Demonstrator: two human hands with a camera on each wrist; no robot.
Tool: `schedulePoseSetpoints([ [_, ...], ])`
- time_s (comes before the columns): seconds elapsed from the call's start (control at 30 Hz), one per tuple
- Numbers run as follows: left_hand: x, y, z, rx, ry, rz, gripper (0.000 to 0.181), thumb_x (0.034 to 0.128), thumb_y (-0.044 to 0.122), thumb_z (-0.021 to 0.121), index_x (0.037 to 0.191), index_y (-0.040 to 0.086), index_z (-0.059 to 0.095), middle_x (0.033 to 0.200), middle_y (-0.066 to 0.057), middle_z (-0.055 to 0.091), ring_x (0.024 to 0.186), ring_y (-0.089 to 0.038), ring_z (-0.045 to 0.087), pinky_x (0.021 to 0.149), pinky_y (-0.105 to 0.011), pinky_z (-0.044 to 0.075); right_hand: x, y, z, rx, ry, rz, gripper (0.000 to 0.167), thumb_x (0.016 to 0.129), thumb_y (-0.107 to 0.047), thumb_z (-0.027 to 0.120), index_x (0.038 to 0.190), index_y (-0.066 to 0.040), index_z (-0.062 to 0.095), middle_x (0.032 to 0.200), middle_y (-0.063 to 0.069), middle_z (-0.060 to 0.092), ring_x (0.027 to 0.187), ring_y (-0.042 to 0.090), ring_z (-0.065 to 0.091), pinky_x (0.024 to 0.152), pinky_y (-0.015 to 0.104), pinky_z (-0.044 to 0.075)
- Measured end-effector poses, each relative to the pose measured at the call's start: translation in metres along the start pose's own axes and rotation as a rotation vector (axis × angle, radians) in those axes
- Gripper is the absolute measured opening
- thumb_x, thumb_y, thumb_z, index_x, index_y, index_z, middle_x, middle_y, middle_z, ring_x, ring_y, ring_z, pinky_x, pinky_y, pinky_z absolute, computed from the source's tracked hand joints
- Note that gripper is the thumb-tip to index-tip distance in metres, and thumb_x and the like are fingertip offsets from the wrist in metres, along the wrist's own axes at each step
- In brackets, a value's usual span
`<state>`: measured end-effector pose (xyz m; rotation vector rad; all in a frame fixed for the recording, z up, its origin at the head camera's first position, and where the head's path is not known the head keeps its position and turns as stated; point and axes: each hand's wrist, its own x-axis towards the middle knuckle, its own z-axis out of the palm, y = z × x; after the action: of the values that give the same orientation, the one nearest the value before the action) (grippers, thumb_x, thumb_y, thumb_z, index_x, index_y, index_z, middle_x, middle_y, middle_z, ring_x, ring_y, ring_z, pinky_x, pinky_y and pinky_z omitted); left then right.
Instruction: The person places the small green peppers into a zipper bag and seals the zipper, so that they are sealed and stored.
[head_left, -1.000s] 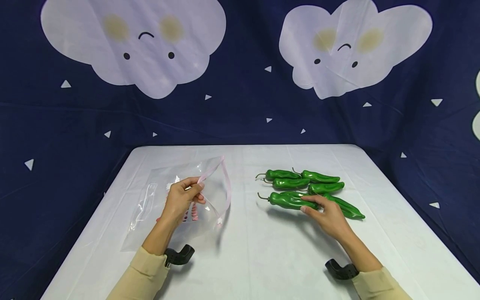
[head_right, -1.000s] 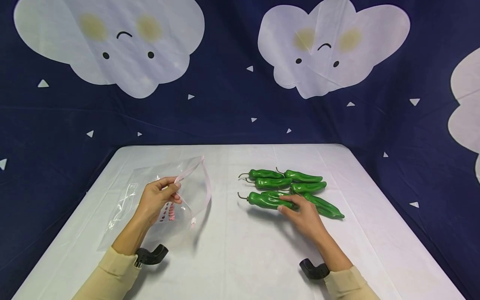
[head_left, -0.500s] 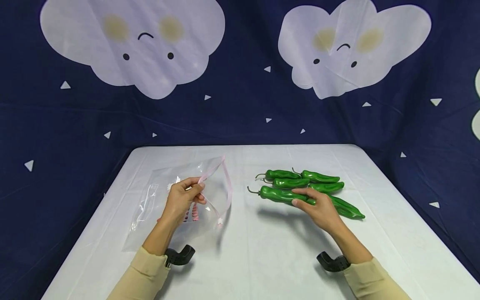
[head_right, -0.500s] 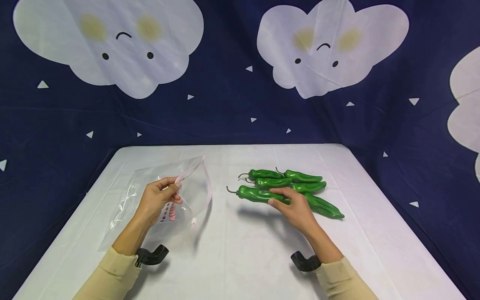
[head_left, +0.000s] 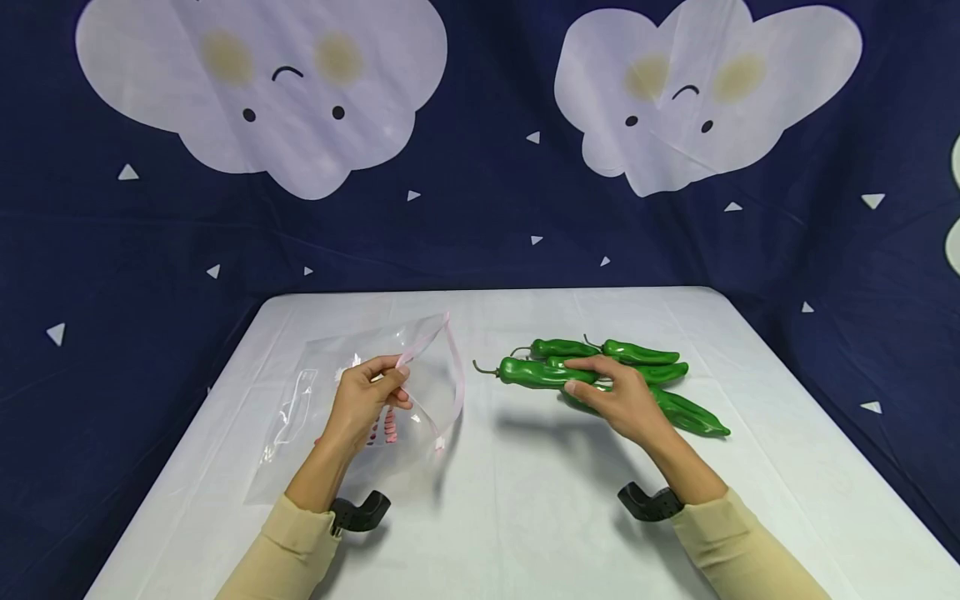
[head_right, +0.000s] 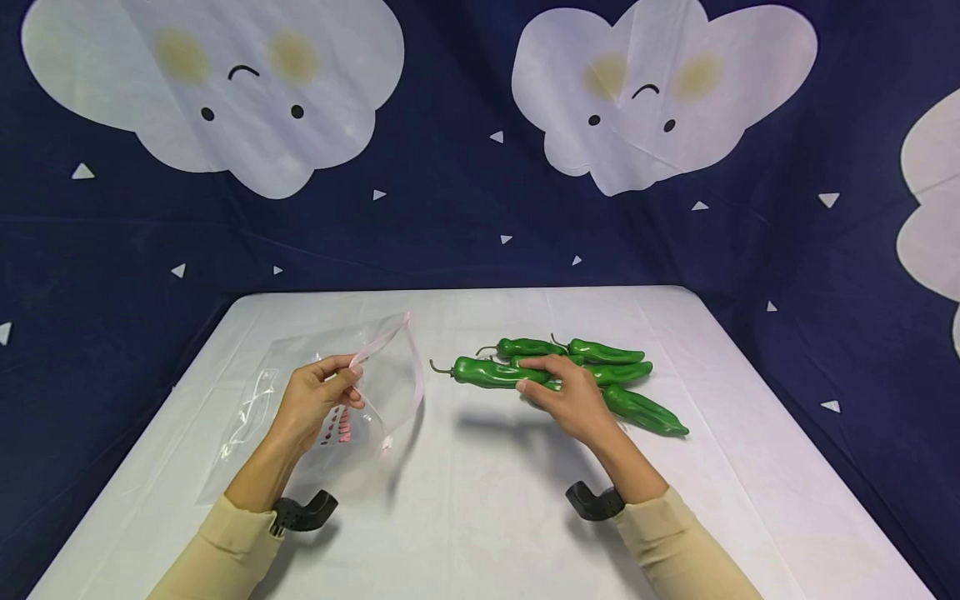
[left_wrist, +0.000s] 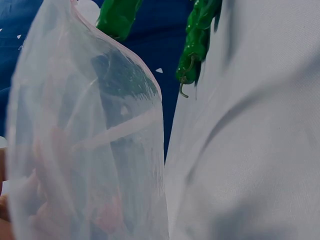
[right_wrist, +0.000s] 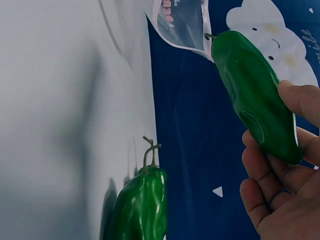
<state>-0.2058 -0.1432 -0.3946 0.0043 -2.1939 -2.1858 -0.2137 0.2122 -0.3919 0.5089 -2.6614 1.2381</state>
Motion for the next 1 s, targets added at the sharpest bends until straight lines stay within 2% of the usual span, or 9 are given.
schedulePoseSetpoints([
  [0.27, -0.001, 0.0, 0.001, -0.001, -0.003, -0.008, 0.029, 0.0932, 0.008, 0.057, 0.117, -0.009, 0.057, 0.083, -0.004, 0.054, 0.054, -0.008, 0.06, 0.059, -0.024, 0.06, 0.008, -0.012, 0.009, 0.041, -0.031, -0.045, 0.036, 0.086, -0.036, 0.068, 0.118, -0.02, 0.066, 0.122, 0.003, 0.063, 0.122, 0.026, 0.054, 0.1, 0.051, 0.047],
  [0.5, -0.001, 0.001, 0.001, -0.008, -0.006, -0.013, 0.03, 0.093, 0.009, 0.057, 0.117, -0.009, 0.057, 0.082, -0.003, 0.054, 0.054, -0.008, 0.06, 0.058, -0.024, 0.06, 0.016, -0.02, 0.018, 0.035, -0.051, -0.047, 0.036, 0.086, -0.036, 0.069, 0.118, -0.02, 0.066, 0.125, 0.006, 0.061, 0.118, 0.027, 0.056, 0.092, 0.048, 0.053],
  [0.73, -0.001, 0.003, 0.002, -0.005, -0.007, -0.021, 0.032, 0.0929, 0.01, 0.058, 0.119, -0.01, 0.056, 0.082, -0.005, 0.055, 0.054, -0.008, 0.061, 0.058, -0.024, 0.06, 0.023, -0.03, 0.029, 0.017, -0.078, -0.075, 0.037, 0.085, -0.033, 0.07, 0.118, -0.017, 0.066, 0.125, 0.009, 0.061, 0.122, 0.03, 0.053, 0.097, 0.051, 0.05],
  [1.0, -0.002, 0.003, 0.001, 0.002, -0.006, -0.016, 0.03, 0.0931, 0.009, 0.057, 0.117, -0.009, 0.057, 0.08, -0.002, 0.055, 0.054, -0.008, 0.06, 0.058, -0.024, 0.06, 0.029, -0.036, 0.042, -0.003, -0.076, -0.136, 0.035, 0.083, -0.027, 0.072, 0.115, -0.015, 0.067, 0.12, 0.008, 0.063, 0.119, 0.029, 0.055, 0.098, 0.049, 0.049],
])
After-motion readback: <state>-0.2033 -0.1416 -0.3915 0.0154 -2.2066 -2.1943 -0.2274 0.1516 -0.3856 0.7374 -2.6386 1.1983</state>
